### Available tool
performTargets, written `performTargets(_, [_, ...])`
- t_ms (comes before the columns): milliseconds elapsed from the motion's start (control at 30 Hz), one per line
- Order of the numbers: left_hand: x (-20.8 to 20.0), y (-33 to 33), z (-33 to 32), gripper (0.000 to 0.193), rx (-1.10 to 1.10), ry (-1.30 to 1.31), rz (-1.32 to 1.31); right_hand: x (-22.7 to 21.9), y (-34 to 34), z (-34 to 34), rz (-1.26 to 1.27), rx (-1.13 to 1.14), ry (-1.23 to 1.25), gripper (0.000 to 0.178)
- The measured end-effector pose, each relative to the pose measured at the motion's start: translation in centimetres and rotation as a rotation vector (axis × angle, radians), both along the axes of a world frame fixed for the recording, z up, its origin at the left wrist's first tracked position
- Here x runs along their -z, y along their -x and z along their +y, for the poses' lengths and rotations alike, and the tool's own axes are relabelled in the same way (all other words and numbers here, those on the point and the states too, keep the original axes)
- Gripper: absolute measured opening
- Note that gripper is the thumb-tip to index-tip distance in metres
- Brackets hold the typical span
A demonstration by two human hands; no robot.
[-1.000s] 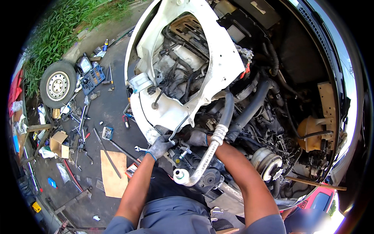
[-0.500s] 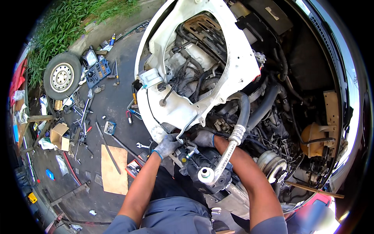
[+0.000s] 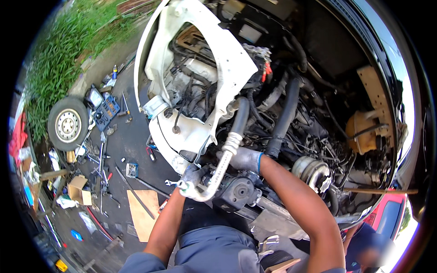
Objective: The person works on a car engine with the hood open, handling hoses and engine components with gloved hands. A second person stands nearby holding a phone. The primary actions involve reaching into the engine bay, adjusting parts, and manipulating hoses.
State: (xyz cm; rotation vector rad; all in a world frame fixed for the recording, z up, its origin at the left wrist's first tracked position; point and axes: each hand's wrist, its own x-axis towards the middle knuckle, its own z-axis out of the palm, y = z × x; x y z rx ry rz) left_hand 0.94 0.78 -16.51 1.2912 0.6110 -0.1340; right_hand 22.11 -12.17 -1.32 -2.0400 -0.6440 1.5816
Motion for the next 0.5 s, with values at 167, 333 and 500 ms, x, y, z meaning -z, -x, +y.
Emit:
performTargets(167, [-1.2,0.1,0.0,0.046,0.018,0.156,-0.112,-14.5,3.4,-1.9,0.025,0.280,-0.130,0.051])
performTargets(333, [5.4,1.9,-0.1,0.050,0.024,-0.267,-0.113,-21.4,8.7,-10.5,-0.814,-0.064,-0.371,0.062])
performTargets(500, [-2.9,1.3,-0.9,0.057,0.240,-0.285,-0.070,-20.7,13.0,-15.7,-1.140,0.026,-0.171,0.097])
